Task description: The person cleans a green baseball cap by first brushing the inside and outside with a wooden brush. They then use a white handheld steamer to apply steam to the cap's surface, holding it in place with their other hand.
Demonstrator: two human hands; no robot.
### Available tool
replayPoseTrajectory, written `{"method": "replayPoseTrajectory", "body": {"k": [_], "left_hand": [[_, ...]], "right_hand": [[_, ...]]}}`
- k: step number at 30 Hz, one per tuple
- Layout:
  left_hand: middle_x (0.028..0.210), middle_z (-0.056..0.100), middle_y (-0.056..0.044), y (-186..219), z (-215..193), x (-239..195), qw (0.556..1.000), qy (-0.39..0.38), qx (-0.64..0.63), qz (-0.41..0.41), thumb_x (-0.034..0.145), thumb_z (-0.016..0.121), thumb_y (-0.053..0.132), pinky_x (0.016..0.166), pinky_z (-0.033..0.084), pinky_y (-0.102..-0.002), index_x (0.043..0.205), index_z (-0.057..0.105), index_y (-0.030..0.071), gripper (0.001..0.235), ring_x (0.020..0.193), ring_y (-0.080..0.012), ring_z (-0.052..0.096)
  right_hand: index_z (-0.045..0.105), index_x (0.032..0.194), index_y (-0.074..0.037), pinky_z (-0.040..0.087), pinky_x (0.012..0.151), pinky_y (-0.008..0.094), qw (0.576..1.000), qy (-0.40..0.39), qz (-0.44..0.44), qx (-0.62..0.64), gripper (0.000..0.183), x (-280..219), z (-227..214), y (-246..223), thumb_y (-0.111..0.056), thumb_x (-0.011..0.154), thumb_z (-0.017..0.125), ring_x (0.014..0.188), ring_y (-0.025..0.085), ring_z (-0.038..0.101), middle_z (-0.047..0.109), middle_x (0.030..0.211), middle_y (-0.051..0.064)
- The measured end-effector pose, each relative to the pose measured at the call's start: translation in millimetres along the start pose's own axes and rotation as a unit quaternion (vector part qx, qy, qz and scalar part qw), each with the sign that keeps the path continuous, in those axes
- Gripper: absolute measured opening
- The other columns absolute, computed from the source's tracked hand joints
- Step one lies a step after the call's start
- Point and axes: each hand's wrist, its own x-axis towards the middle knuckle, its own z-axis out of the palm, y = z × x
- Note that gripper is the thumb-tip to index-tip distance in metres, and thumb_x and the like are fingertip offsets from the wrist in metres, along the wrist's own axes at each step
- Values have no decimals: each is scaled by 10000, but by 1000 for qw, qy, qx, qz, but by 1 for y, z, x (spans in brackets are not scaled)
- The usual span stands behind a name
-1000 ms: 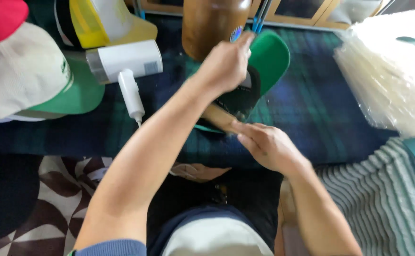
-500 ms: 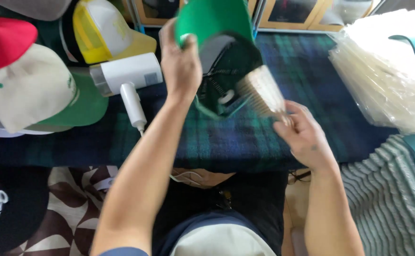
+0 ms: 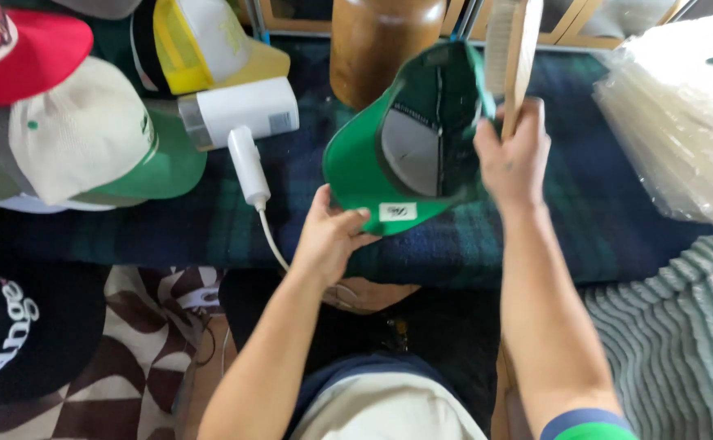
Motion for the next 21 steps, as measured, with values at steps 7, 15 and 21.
{"method": "replayPoseTrajectory", "body": {"k": [7,15,21], "left_hand": [[1076,714,-193,0,-10,3,999,-43,-5,-32,927,586,-41,707,654,-590,1286,460,138,421,811,-442,756],[1015,710,-191,10,-12,12,994,-87,54,-27,986,569,33,662,673,-509,1293,493,62,318,776,-387,761],[951,727,-219,0,-38,51,988,-135,66,-29,953,648,12,577,665,-506,1279,550,29,340,697,-383,758]], "right_hand": [[573,936,-87,546,690,386,973,30,-217,-69,289,27,-2,-3,-210,1195,608,778,342,665,542,776,116],[743,1074,-154,538,749,474,911,-292,-280,82,176,-21,-20,-104,-308,1007,690,853,381,689,722,872,111],[717,1153,-266,560,768,486,924,-258,-279,-36,223,7,19,-41,-439,1041,633,880,358,686,705,922,83]]}}
